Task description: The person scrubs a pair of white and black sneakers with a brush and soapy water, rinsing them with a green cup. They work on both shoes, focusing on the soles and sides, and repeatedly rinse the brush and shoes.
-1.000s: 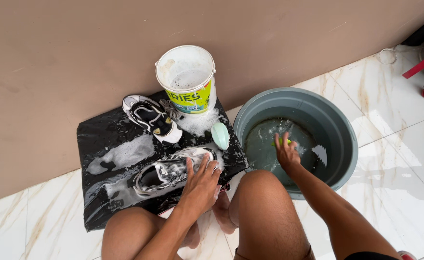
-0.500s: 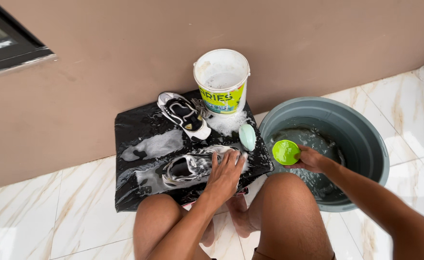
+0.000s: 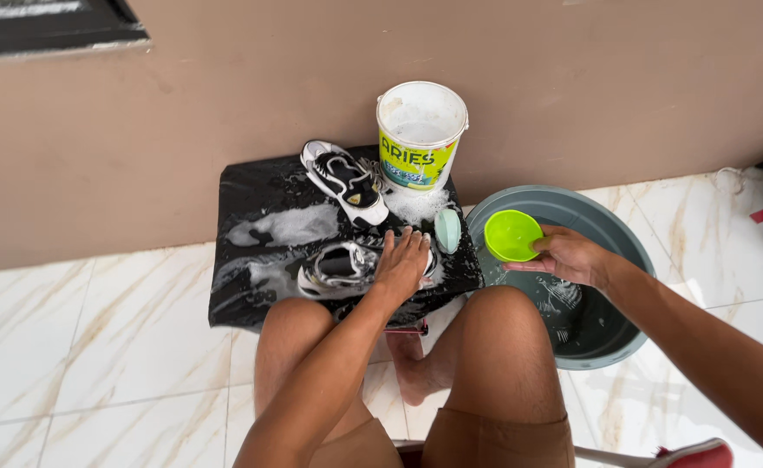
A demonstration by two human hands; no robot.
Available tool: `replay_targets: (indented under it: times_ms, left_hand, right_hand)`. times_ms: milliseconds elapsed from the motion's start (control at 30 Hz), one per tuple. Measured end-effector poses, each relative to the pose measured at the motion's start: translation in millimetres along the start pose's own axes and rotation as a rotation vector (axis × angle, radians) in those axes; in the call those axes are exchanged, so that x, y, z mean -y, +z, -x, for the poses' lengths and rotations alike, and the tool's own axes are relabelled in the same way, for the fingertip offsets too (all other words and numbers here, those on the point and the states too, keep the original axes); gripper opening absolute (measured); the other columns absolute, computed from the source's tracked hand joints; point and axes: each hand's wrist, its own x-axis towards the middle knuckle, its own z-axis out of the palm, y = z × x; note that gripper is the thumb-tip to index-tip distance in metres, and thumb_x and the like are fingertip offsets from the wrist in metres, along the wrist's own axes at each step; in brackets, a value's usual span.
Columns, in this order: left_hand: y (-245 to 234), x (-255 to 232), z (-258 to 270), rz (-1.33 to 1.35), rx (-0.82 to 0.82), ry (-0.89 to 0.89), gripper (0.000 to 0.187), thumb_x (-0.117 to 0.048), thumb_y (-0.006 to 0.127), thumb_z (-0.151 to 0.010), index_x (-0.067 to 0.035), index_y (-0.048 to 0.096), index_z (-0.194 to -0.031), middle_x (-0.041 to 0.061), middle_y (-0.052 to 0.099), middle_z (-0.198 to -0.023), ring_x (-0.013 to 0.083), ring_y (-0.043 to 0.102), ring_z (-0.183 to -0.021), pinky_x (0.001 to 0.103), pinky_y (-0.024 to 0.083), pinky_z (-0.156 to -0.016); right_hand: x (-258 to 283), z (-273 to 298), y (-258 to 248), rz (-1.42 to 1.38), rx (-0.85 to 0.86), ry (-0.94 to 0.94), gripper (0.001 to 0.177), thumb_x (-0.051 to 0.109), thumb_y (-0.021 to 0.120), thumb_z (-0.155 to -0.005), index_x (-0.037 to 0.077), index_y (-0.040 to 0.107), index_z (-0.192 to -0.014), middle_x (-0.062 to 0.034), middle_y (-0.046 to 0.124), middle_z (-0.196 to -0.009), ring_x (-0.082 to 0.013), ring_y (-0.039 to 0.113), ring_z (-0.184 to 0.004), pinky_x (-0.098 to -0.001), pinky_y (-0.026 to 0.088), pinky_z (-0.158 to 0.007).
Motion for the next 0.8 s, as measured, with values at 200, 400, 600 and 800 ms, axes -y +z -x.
replay_targets:
  times_ms: [200,400,600,800]
  left_hand:
    - [7,-14,-10,0.044,-0.140,-0.006,0.121,-0.056,0.108,-0.085,0.000,0.053,-0.178,0.028,0.059,-0.174,0.0501,0.046,-0.177,0.079,0.028,-0.150]
    - [2,6,-22,-0.093,-0.066,-0.039,0.092,-0.041,0.104,-0.098,-0.002,0.064,-0.172,0.031,0.073,-0.158,0.0528,0.069,-0.154,0.095,0.031,-0.138]
    - [19,37,-36,0.178,-0.204,-0.032,0.098,-0.081,0.103,-0.076,-0.009,0.085,-0.139,0.018,0.091,-0.116,0.0404,0.088,-0.112,0.075,0.053,-0.119]
    - [-150,47,55,0.622,-0.639,-0.046,0.087,-0.061,0.105,-0.089,-0.004,0.082,-0.150,0.023,0.093,-0.126,0.0416,0.090,-0.116,0.060,0.060,-0.109]
  right_hand:
    - [-24,-19,24,-0.081,0.085,-0.018,0.071,-0.018,0.046,-0.111,-0.012,0.043,-0.181,-0.0522,0.062,-0.165,-0.0689,0.068,-0.145,-0.0741,0.062,-0.127]
    - [-27,-43,56,0.017,0.173,-0.031,0.070,-0.012,0.047,-0.112,-0.013,0.039,-0.181,-0.0557,0.065,-0.159,-0.0685,0.074,-0.135,-0.0663,0.066,-0.120]
    - [-10,-54,79,0.056,0.217,-0.045,0.073,-0.007,0.042,-0.115,-0.011,0.027,-0.186,-0.0582,0.062,-0.159,-0.0660,0.077,-0.133,-0.0632,0.070,-0.120]
    - [68,16,118,0.223,0.216,-0.089,0.077,0.000,0.044,-0.120,-0.007,0.018,-0.192,-0.0550,0.058,-0.166,-0.0557,0.083,-0.131,-0.0542,0.074,-0.117]
